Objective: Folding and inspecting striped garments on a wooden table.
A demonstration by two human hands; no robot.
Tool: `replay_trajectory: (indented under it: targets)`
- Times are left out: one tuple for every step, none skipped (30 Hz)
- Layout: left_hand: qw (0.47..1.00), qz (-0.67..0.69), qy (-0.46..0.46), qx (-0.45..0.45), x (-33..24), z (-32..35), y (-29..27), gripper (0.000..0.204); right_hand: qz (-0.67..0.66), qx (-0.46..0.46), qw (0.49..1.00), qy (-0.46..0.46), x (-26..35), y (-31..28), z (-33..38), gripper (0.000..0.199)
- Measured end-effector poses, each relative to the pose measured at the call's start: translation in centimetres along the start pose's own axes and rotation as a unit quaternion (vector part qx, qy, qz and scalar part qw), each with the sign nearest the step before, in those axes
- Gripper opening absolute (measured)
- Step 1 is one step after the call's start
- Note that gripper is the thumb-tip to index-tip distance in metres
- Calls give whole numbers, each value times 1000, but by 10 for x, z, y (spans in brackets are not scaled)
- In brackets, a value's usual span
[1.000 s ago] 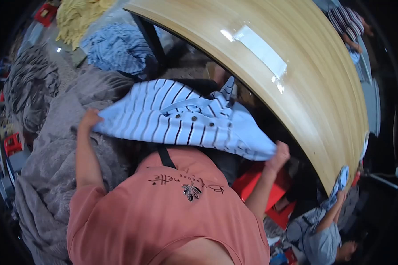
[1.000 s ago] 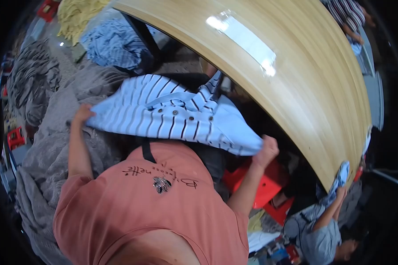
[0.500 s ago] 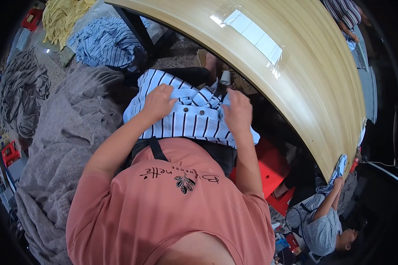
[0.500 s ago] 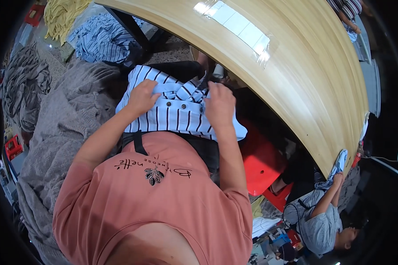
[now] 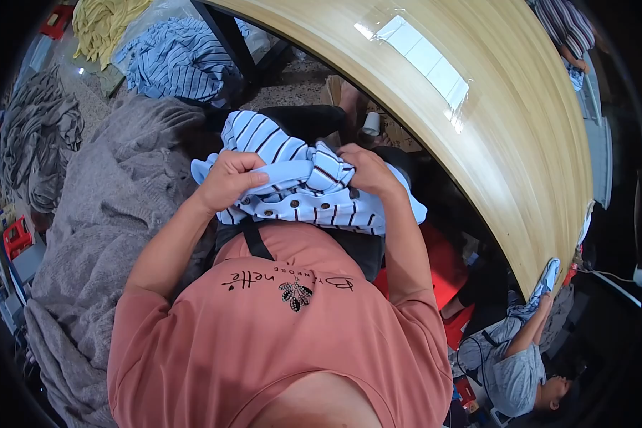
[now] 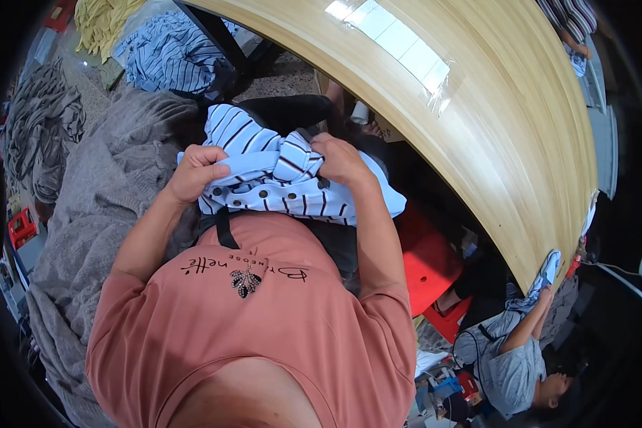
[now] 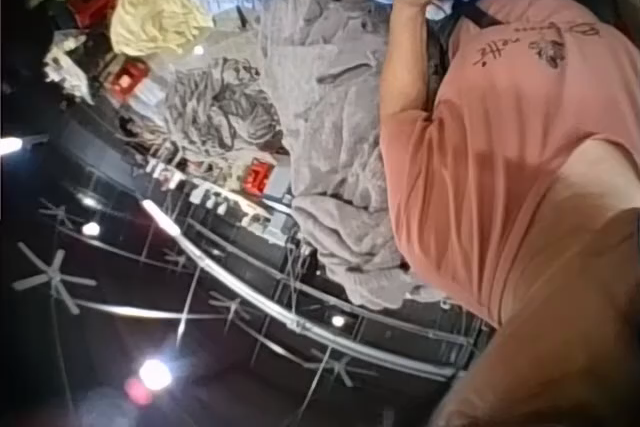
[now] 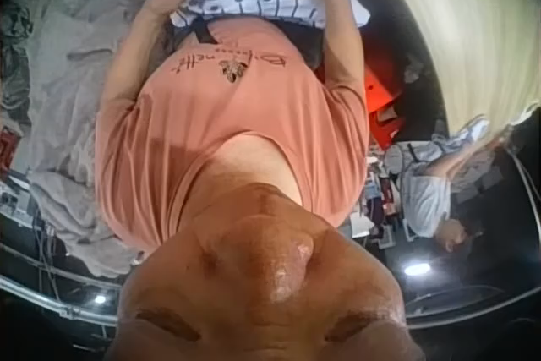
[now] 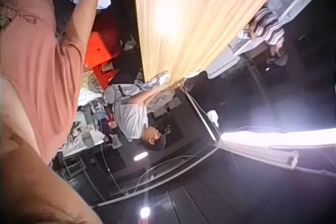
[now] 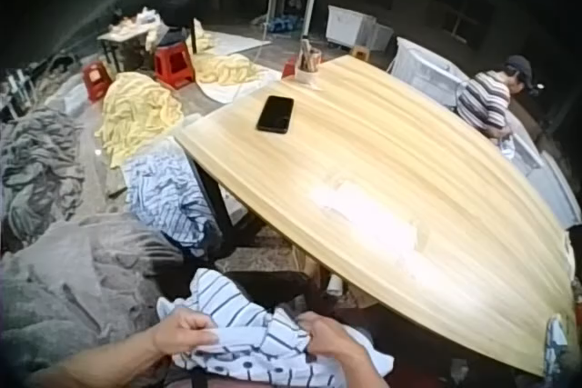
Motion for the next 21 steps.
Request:
replay_trajectory:
  targets:
    - [998,55,-4,-17,1,-2,-1,9,-35,-18,999,-23,7,-3,1,48]
    - [998,55,-3,-18,0,-1,0,9,-34,-17,999,-24,12,-3,3,48]
    - [997,79,-24,-6,-1,0,5,8,-106,-1,994,5,16,-1,7,56]
    - [993,104,-46,6,0,1,9,7,-177,17,983,34,23,0,10,64]
    - [992,106,-55,30,2,2,14,7,-204,18,979,3,34,-1,10,86]
    - [992,106,-55,29,2,3,18,7,-204,19,979,2,34,4,10,86]
    - [989,113,-70,64,1,4,31,9,-310,4,950,-23,35,7,14,87]
    - [984,119,-84,99,0,7,42,11,-413,-11,909,-49,34,8,16,88]
    - [977,126,-96,141,-5,11,53,9,-496,-10,865,-73,31,9,14,86]
    - [977,125,-97,142,-6,13,57,9,-497,-12,865,-72,36,6,12,86]
    - [970,112,-86,197,-8,19,66,9,-548,-47,835,18,33,3,6,83]
    - [960,98,-74,252,-9,26,75,9,-593,-81,794,107,28,6,2,80]
    - [942,102,-93,306,-11,34,84,9,-534,-104,812,212,14,18,-4,78]
    - [942,101,-93,307,-14,38,88,9,-461,-141,834,269,9,19,-8,79]
    - [930,82,-80,348,-20,45,97,9,-378,-129,888,229,6,27,-15,80]
    - [919,62,-67,385,-23,52,103,10,-290,-114,932,184,11,35,-22,80]
    - [916,42,-43,396,-25,54,105,10,-319,-95,932,145,17,46,-26,80]
    - [917,43,-42,395,-24,53,104,10,-404,-77,892,186,7,53,-16,77]
    - [922,41,-46,383,-22,52,100,10,-453,-108,861,203,7,48,-11,73]
    - [926,39,-50,371,-20,51,96,11,-500,-140,826,220,2,43,-4,70]
    - [944,45,-53,322,-19,45,87,8,-607,-183,751,184,-8,42,2,65]
Point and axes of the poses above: each hand's wrist, its own z-axis away from the middle knuckle, its own y-axis out of the palm, x = y × z, the point moved 7 cm from there along -z, towards the middle knuckle, and after that the axes turned 9 degrees about -x, right-handed, at the moved point
